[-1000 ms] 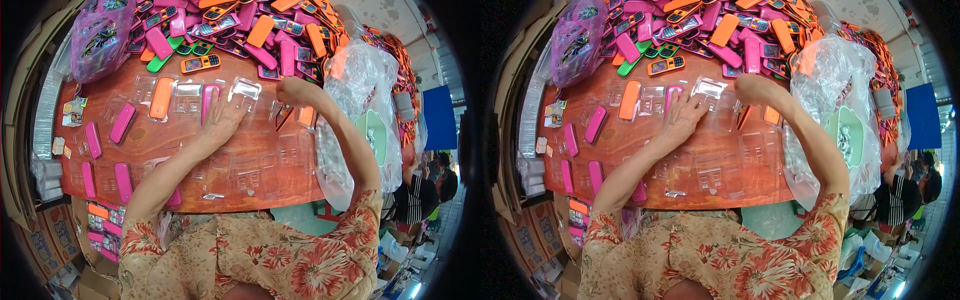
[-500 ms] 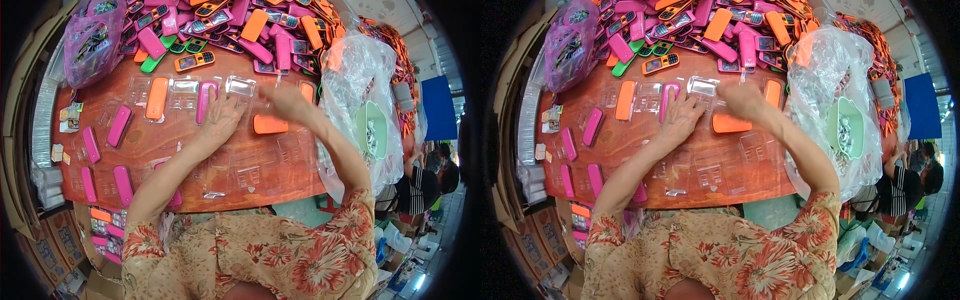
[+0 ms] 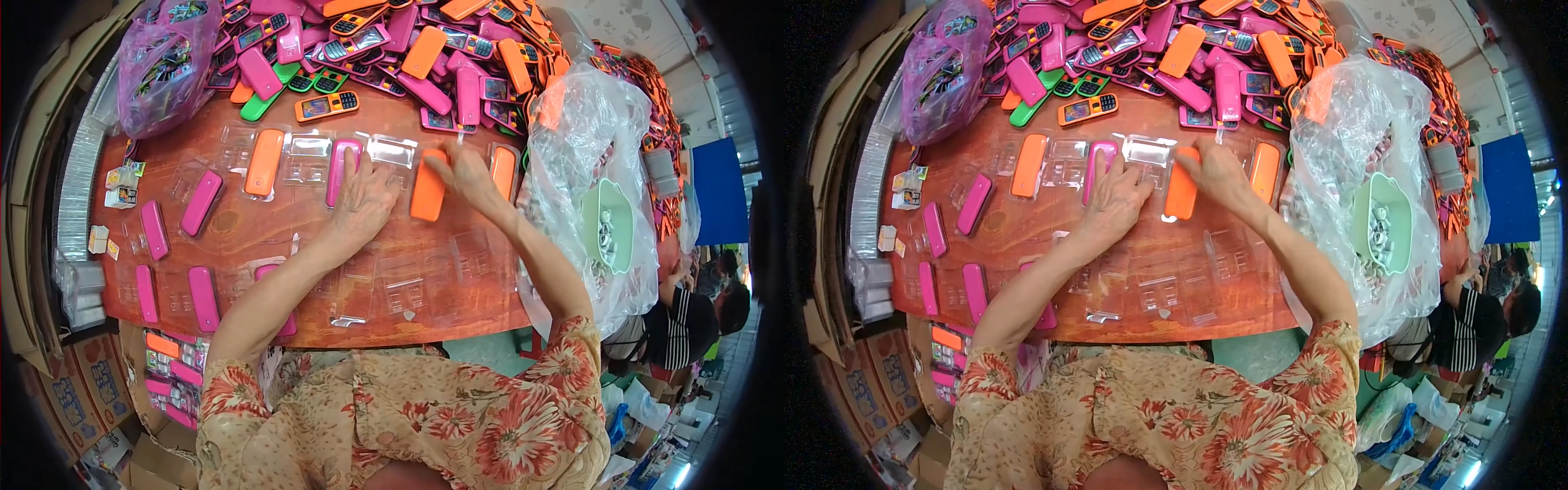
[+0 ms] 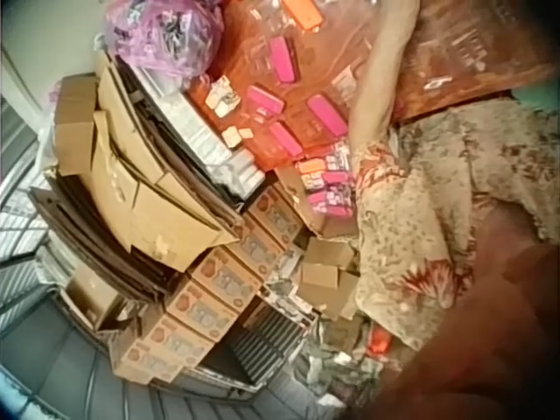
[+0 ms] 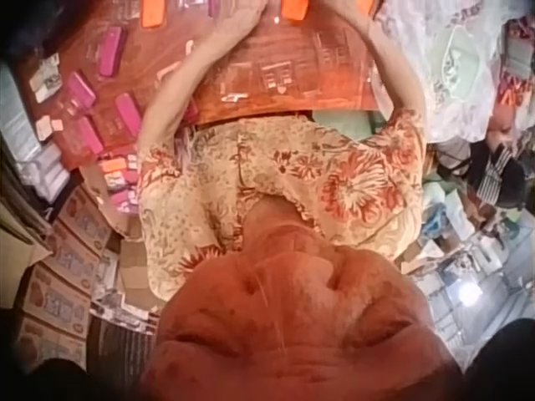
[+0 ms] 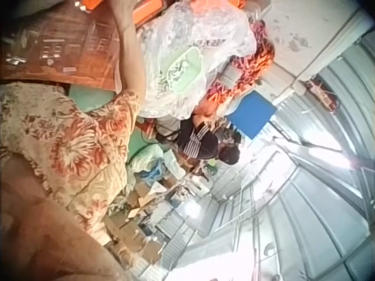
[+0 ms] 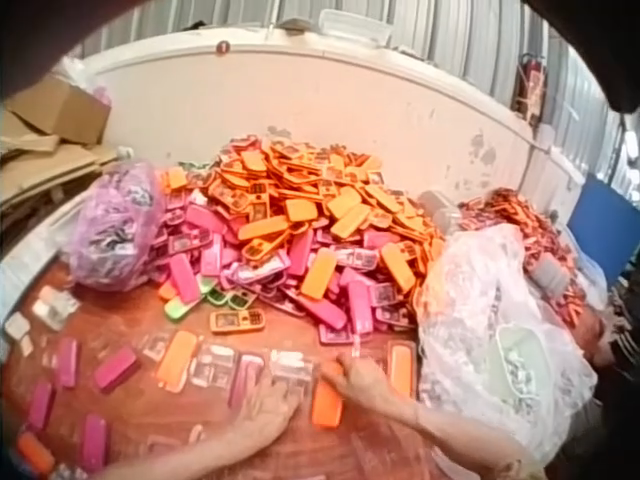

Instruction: Packaging toy mobile phones into plastic trays and cardboard boxes in a factory setting.

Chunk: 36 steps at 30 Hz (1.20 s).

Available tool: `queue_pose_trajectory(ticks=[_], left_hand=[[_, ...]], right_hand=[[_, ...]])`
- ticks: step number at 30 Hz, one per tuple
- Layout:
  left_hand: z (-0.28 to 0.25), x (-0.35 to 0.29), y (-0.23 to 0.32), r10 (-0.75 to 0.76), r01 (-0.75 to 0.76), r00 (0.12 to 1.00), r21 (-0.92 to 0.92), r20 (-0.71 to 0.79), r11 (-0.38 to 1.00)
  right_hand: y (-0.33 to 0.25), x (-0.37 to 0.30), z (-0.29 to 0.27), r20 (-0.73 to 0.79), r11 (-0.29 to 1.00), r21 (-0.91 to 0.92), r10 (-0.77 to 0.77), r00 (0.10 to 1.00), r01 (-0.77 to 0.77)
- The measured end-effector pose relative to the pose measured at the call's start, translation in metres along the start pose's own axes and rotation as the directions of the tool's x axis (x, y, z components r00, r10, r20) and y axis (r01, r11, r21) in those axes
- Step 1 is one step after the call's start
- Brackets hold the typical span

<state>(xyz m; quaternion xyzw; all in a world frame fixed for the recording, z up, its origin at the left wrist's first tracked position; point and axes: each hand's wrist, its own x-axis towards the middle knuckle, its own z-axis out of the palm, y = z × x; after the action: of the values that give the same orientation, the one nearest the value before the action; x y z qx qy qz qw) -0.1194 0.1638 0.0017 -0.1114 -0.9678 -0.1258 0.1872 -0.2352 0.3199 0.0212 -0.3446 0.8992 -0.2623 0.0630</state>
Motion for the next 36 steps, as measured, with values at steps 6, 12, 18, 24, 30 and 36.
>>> queue_pose_trajectory(ticks=[6,12,18,24,30,36], left_hand=[[0.001,-0.001,-0.002,0.001,-0.001,1.0,0.075,0.003,0.997],[0.004,-0.005,-0.007,-0.019,0.021,0.999,0.053,-0.028,0.998],[0.005,0.0,-0.004,0.05,-0.051,0.997,-0.001,-0.051,0.999],[-0.003,-0.006,-0.011,-0.008,0.008,1.0,0.021,0.009,1.0],[-0.011,-0.006,0.002,-0.021,0.02,1.0,-0.031,-0.021,0.999],[0.003,0.008,0.032,0.064,-0.055,0.995,-0.133,0.07,0.99]], right_hand=[[-0.018,-0.012,0.01,-0.117,0.921,-0.386,-0.096,0.988,0.044],[-0.04,0.027,0.004,-0.1,0.887,-0.45,-0.164,0.981,0.102],[-0.076,0.12,0.054,0.018,0.732,-0.419,-0.585,0.811,0.537],[-0.076,0.135,0.079,-0.008,0.753,-0.428,-0.556,0.831,0.5],[-0.054,0.091,-0.027,0.11,0.993,-0.029,-0.109,0.988,0.113],[0.003,0.018,-0.13,0.271,0.994,0.01,-0.111,0.956,0.112]])
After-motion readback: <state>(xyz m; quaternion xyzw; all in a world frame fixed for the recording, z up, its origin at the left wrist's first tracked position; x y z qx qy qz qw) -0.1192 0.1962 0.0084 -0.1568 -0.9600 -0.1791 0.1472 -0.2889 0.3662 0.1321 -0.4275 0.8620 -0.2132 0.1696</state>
